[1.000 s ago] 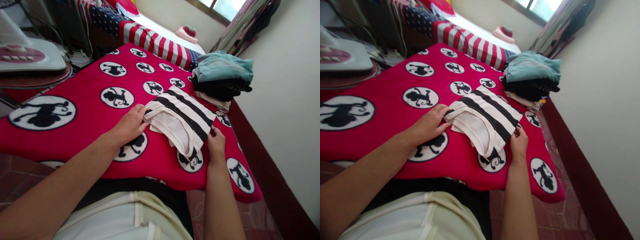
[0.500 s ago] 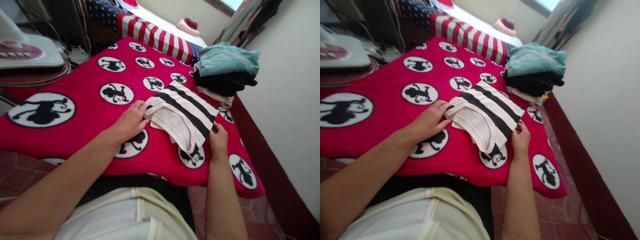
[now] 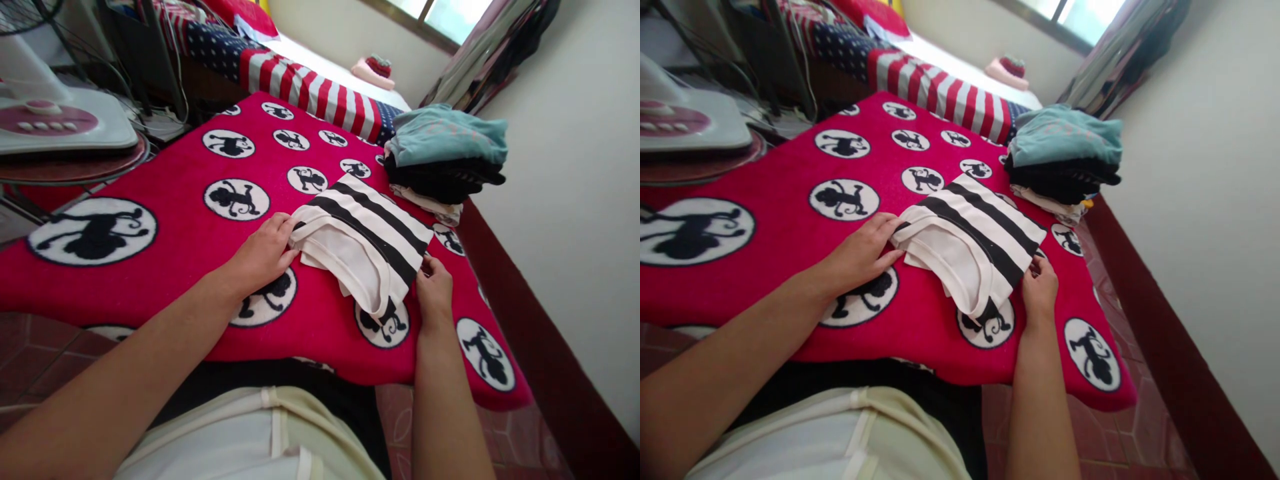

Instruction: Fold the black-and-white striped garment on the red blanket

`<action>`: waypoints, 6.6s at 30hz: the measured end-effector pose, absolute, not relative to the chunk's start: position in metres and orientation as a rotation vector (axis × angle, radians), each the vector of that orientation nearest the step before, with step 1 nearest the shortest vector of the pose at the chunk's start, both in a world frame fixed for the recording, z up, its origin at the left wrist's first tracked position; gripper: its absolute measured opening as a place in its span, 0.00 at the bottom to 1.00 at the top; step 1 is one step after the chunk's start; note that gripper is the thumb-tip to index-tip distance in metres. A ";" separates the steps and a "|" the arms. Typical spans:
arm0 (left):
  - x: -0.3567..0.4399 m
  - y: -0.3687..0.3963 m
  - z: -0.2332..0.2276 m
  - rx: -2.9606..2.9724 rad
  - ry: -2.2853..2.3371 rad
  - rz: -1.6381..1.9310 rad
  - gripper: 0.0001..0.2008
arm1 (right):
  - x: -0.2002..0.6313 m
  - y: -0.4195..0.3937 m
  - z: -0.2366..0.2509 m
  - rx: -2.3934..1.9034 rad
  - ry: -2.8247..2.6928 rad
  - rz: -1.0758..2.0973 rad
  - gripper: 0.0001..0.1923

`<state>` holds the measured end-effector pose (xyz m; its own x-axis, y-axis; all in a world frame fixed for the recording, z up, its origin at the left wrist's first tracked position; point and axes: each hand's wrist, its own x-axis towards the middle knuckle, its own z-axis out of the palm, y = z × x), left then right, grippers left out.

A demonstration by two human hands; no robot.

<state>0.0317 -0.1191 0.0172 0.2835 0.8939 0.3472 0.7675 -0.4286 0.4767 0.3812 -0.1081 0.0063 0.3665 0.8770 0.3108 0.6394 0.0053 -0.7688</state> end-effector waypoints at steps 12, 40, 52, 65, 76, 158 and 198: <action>0.032 -0.120 0.019 2.323 1.537 0.860 0.25 | 0.382 -0.107 0.006 -1.728 -1.364 0.306 0.20; 0.033 -0.119 0.020 2.337 1.562 0.832 0.25 | 0.381 -0.108 0.008 -1.745 -1.361 0.301 0.20; 0.033 -0.119 0.018 2.344 1.568 0.822 0.26 | 0.383 -0.107 0.006 -1.743 -1.380 0.291 0.19; 0.033 -0.119 0.019 2.334 1.561 0.833 0.25 | 0.381 -0.108 0.008 -1.741 -1.383 0.291 0.20; 0.033 -0.120 0.019 2.325 1.550 0.837 0.25 | 0.379 -0.109 0.009 -1.749 -1.365 0.312 0.19; 0.032 -0.120 0.019 2.338 1.555 0.844 0.25 | 0.383 -0.108 0.005 -1.708 -1.367 0.313 0.20; 0.032 -0.121 0.021 2.302 1.543 0.827 0.26 | 0.380 -0.109 0.007 -1.724 -1.394 0.272 0.18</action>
<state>0.0322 -0.1206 0.0205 0.2783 0.9070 0.3161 0.7656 -0.4082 0.4972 0.3805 -0.1094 0.0071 0.3465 0.8742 0.3402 0.6822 0.0141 -0.7310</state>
